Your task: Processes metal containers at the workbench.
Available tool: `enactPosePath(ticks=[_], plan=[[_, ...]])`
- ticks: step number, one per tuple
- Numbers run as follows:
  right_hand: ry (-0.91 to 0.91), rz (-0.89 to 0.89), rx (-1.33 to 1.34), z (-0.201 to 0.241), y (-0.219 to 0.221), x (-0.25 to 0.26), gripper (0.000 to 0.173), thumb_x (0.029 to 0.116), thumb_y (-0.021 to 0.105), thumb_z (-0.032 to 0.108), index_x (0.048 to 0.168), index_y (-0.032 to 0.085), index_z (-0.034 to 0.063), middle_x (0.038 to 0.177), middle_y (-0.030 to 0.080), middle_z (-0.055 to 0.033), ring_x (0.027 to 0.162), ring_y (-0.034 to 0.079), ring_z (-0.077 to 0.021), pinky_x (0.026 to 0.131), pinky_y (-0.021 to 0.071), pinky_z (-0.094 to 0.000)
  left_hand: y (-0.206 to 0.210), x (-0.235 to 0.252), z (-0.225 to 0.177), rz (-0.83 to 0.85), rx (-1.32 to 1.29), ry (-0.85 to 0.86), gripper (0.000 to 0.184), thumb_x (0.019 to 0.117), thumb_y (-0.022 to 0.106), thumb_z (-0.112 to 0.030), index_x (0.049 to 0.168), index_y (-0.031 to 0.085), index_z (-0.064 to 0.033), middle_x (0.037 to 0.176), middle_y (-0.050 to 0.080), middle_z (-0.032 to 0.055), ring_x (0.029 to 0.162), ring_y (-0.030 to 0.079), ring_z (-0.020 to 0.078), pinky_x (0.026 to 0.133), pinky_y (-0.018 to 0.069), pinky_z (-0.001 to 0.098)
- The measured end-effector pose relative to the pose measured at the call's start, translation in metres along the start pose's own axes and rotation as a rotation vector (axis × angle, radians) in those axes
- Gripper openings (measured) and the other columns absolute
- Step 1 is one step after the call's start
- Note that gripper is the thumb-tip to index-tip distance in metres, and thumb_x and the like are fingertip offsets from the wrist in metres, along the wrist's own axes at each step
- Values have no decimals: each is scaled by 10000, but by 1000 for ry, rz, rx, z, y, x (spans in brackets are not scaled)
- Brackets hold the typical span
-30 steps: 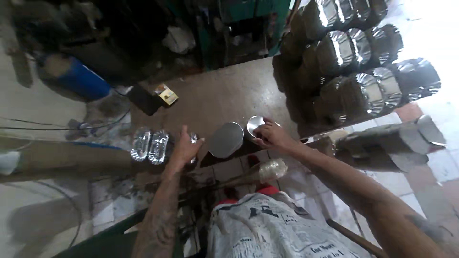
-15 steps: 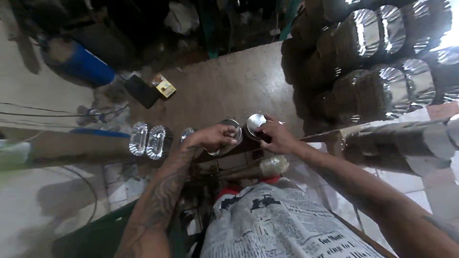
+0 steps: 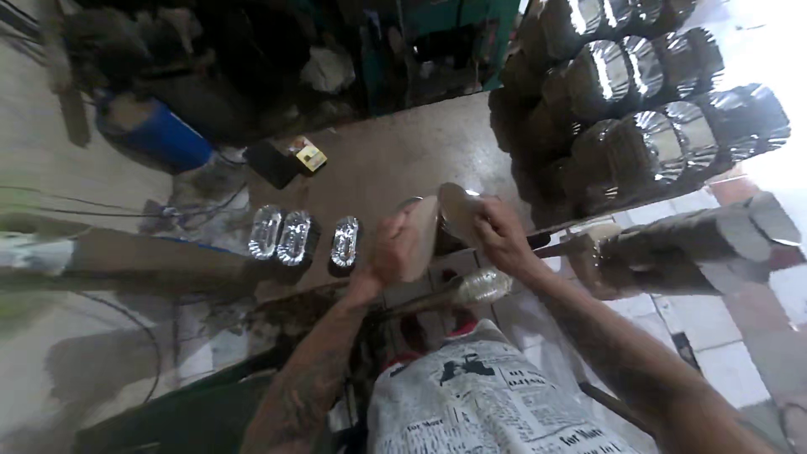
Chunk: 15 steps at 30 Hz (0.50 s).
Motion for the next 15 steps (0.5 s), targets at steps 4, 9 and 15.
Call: enactPosePath(ticks=[4, 9, 15], plan=[[699, -12, 747, 32, 51, -24, 313, 1051, 430, 165, 1319, 579, 107, 952, 675, -34, 770, 653, -124, 673, 579, -344, 47, -35, 35, -299, -819, -450, 232, 937, 414, -81, 1111, 563, -117, 892, 631, 5, 774, 634, 106, 664, 561, 335], [639, 476, 927, 24, 41, -33, 225, 947, 530, 32, 1131, 655, 67, 887, 722, -6, 771, 677, -72, 745, 586, -278, 87, -61, 44, -495, -1373, -378, 356, 938, 315, -100, 762, 617, -168, 716, 695, -2, 661, 682, 92, 607, 589, 291], [296, 770, 14, -79, 11, -77, 323, 986, 532, 33, 1265, 624, -99, 1242, 657, -240, 1173, 637, -307, 1057, 492, -453, 141, -12, 137, 284, -287, -594, 373, 1095, 439, -169, 1390, 547, 32, 1332, 610, 211, 1230, 588, 268, 1075, 460, 432]])
Point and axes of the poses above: each hand's wrist, its own x-axis towards the middle knuckle, its own y-axis out of the palm, z = x × y, the point moved 1 cm from there along x, towards the middle knuckle
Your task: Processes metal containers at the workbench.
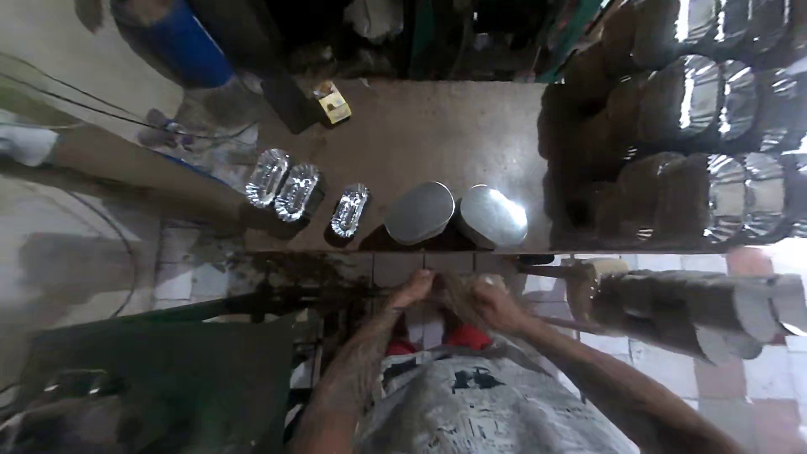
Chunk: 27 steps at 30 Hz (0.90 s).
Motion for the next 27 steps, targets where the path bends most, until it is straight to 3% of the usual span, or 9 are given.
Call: enactPosePath(ticks=[3, 6, 10, 13, 16, 19, 23, 25, 27], plan=[[203, 303, -386, -49, 11, -36, 384, 998, 611, 171, 1321, 616, -35, 1330, 609, -275, 1264, 581, -425, 1097, 446, -571, 11, 37, 6, 87, 426, -275, 486, 1075, 505, -300, 1488, 492, -46, 1512, 499, 219, 1429, 442, 377, 1178, 302, 599], [368, 407, -392, -89, 31, -59, 436, 1012, 616, 288, 1338, 623, -1, 1360, 605, -249, 1279, 577, -410, 1103, 440, -567, 6, 39, 2, 117, 432, -386, 478, 1060, 533, -333, 1405, 570, -4, 1460, 545, 232, 1377, 500, 386, 1131, 373, 600], [321, 392, -317, -71, 31, -63, 439, 1030, 594, 205, 1395, 573, -37, 1415, 565, -279, 1337, 538, -414, 1152, 402, -528, -27, -14, -7, 94, 317, -287, 567, 1116, 331, -412, 1408, 555, 19, 1430, 550, 269, 1348, 519, 397, 1112, 379, 613], [125, 382, -327, -70, 33, -53, 424, 1027, 577, 173, 1400, 581, -28, 1391, 589, -280, 1308, 566, -422, 1136, 422, -538, -69, -90, -10, -171, 200, -212, 580, 1113, 349, -443, 1382, 588, 13, 1403, 574, 268, 1348, 523, 397, 1137, 366, 604], [-14, 446, -274, -45, 31, -33, 350, 1025, 576, 154, 1302, 659, -44, 1258, 671, -266, 1196, 646, -389, 1081, 479, -515, -91, -178, -1, -498, -62, 136, 414, 1097, 440, -297, 1353, 612, -20, 1292, 653, 158, 1171, 621, 220, 1034, 488, 440], [73, 565, -260, -35, 35, -6, 314, 991, 627, 160, 1236, 692, -25, 1174, 709, -211, 1109, 683, -297, 1030, 523, -460, -128, -253, 7, -808, -236, 292, 549, 1105, 348, -415, 1524, 456, -77, 1484, 549, 101, 1338, 540, 149, 1145, 439, 397], [149, 371, -226, 0, 63, 20, 268, 1003, 569, 34, 1232, 646, -83, 1115, 694, -229, 1004, 683, -284, 929, 557, -455, -203, -312, 31, -1286, -712, 468, 367, 1114, 336, -332, 1305, 570, -123, 1143, 667, 1, 1025, 639, 65, 883, 561, 293], [89, 290, -185, 33, 89, 38, 263, 1015, 549, 42, 1224, 635, -91, 1085, 688, -212, 954, 676, -243, 880, 566, -425, -209, -327, 52, -1507, -498, 407, 476, 1137, 279, -281, 1491, 457, -16, 1445, 554, 145, 1320, 535, 168, 1121, 438, 345], [-55, 208, -156, 70, 122, 60, 226, 994, 569, 32, 1148, 656, -109, 1007, 697, -198, 894, 675, -212, 847, 572, -412, -190, -342, 94, -1522, -91, 18, 582, 1137, 217, -366, 1469, 471, 38, 1450, 534, 258, 1375, 508, 332, 1168, 378, 507]])
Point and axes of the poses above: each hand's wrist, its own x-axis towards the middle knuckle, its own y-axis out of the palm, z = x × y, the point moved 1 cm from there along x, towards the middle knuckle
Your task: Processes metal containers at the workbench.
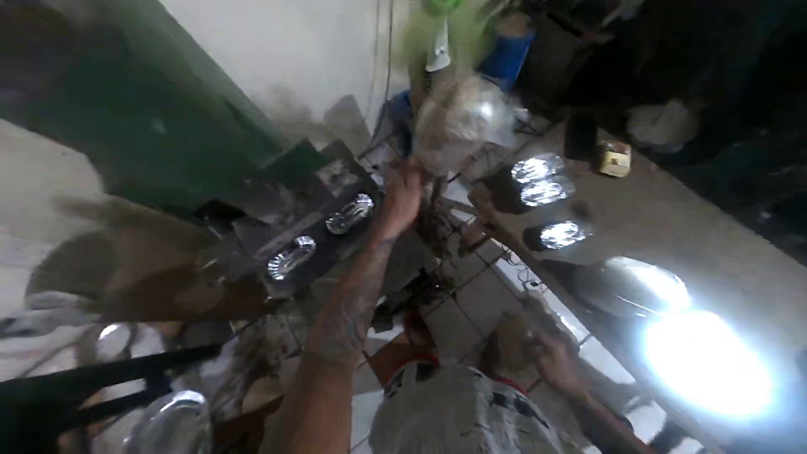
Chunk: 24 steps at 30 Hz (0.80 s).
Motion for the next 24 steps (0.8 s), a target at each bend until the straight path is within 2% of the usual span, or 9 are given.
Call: enactPosePath(ticks=[2, 4, 8, 11, 13, 15, 18, 21, 24], plan=[[-121, -41, -6, 40, 21, 35, 235, 967, 580, 16, 1157, 657, -100, 1031, 701, -183, 920, 683, -189, 866, 579, -387, -25, -17, 67, 122, 373, -124, 688, 1093, 251, -556, 1368, 591, -26, 1328, 624, 253, 1277, 579, 415, 1078, 406, 662], [-252, -39, -53, 88, 40, 67, 264, 956, 592, 3, 1186, 644, -115, 1105, 691, -236, 1001, 684, -259, 921, 563, -430, -61, -32, 124, 261, 421, -230, 667, 1061, 362, -601, 1333, 630, -54, 1266, 659, 237, 1216, 612, 425, 1041, 423, 694], [-883, -9, -402, 172, 94, 114, 200, 940, 608, -7, 1089, 737, -35, 1042, 732, -212, 988, 715, -354, 889, 587, -526, -128, -91, 119, 568, 360, -195, 503, 1098, 424, -432, 1096, 684, -2, 957, 673, 211, 901, 666, 352, 846, 533, 582], [-1405, 185, -720, 218, 144, 148, 271, 932, 619, -3, 1144, 762, 86, 1175, 751, -91, 1129, 706, -292, 1020, 542, -504, -157, -113, 167, 686, 549, -126, 390, 1080, 512, -337, 1075, 729, -13, 1083, 698, 198, 1058, 663, 358, 995, 486, 581], [-1558, 356, -897, 253, 176, 178, 260, 983, 584, 13, 1180, 736, 85, 1249, 720, -76, 1197, 667, -276, 1039, 516, -525, -172, -127, 181, 680, 614, -106, 377, 1090, 493, -322, 1172, 707, -24, 1243, 655, 202, 1191, 622, 373, 1055, 466, 569], [-1455, 480, -1066, 283, 209, 197, 294, 981, 574, -22, 1229, 708, 63, 1349, 663, -105, 1306, 592, -312, 1085, 461, -567, -183, -147, 149, 678, 599, -117, 434, 1116, 416, -333, 1278, 663, -16, 1315, 635, 218, 1267, 591, 383, 1092, 443, 552], [-1215, 624, -1121, 305, 277, 162, 355, 1024, 528, 48, 1357, 644, 94, 1497, 552, -82, 1391, 508, -327, 1107, 421, -616, -184, -195, 85, 669, 348, 22, 260, 1050, 546, -144, 1149, 707, 34, 1128, 689, 244, 1104, 660, 382, 1009, 498, 518], [-1129, 734, -1061, 320, 346, 113, 277, 1027, 547, 51, 1285, 643, 24, 1441, 568, -133, 1321, 542, -365, 1135, 325, -694, -163, -229, 59, 697, -17, 201, 211, 1011, 601, -140, 1095, 708, 21, 979, 719, 153, 917, 707, 226, 865, 581, 399], [-1116, 898, -1153, 337, 337, 116, 390, 1017, 590, 117, 1378, 578, -30, 1491, 526, -197, 1407, 468, -395, 1170, 300, -676, -153, -247, 47, 721, -165, 205, 373, 1000, 598, -104, 1328, 602, 74, 1231, 666, 229, 1166, 647, 279, 1050, 497, 411]])
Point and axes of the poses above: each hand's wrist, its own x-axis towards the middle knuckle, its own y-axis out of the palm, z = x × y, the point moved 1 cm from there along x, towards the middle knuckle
